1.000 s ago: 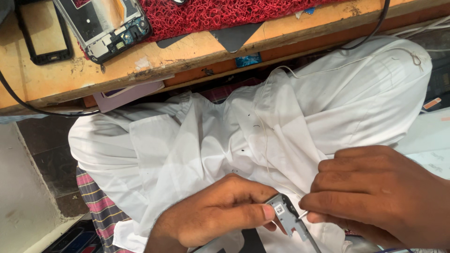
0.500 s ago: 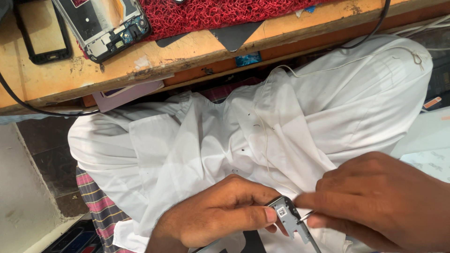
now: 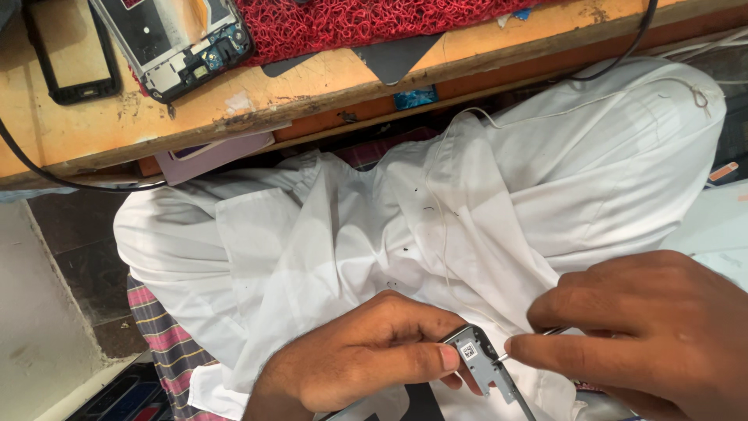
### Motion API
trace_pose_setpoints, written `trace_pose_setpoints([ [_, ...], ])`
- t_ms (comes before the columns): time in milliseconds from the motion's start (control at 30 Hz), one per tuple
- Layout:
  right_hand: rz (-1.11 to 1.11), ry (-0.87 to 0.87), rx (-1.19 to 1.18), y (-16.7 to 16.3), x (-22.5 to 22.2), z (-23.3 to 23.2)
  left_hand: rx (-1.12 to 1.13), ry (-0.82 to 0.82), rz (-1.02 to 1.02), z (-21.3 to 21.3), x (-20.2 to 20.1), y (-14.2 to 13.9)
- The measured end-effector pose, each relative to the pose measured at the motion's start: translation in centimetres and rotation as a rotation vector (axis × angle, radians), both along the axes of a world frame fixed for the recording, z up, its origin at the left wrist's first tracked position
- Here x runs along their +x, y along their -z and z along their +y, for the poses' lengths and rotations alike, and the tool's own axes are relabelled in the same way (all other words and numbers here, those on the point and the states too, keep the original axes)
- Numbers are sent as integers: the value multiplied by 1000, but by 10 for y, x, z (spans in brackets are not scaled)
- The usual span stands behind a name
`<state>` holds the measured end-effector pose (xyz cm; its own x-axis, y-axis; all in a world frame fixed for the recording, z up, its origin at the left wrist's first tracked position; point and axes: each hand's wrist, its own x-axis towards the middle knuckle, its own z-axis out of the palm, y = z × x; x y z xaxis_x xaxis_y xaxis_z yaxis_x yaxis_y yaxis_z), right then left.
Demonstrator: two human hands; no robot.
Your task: The person uses a metal spudger to pry and separate a small metal bracket from the edge of a disassembled smartphone frame. They rotate the frame to access different sides and continue prying until the bracket is removed.
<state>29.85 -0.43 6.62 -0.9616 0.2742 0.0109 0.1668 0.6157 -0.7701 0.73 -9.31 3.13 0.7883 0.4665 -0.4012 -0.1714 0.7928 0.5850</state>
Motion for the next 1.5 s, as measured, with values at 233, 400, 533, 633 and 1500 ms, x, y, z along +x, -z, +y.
trace_pose_setpoints([
  [233,11,1,66,0,8,-6,-40,-21,-50,-2,-1,0],
  [400,5,-23,91,-5,3,-4,-21,-20,-146,-1,1,3],
  [533,59,-81,52,-4,4,-2,-49,-58,-80,-1,-4,-3],
  [633,53,20,54,-2,13,-1,3,-67,23,2,-9,-2],
  [1500,-34,1389,-159,-24,48,43,585,-1128,-297,157,-98,-7],
])
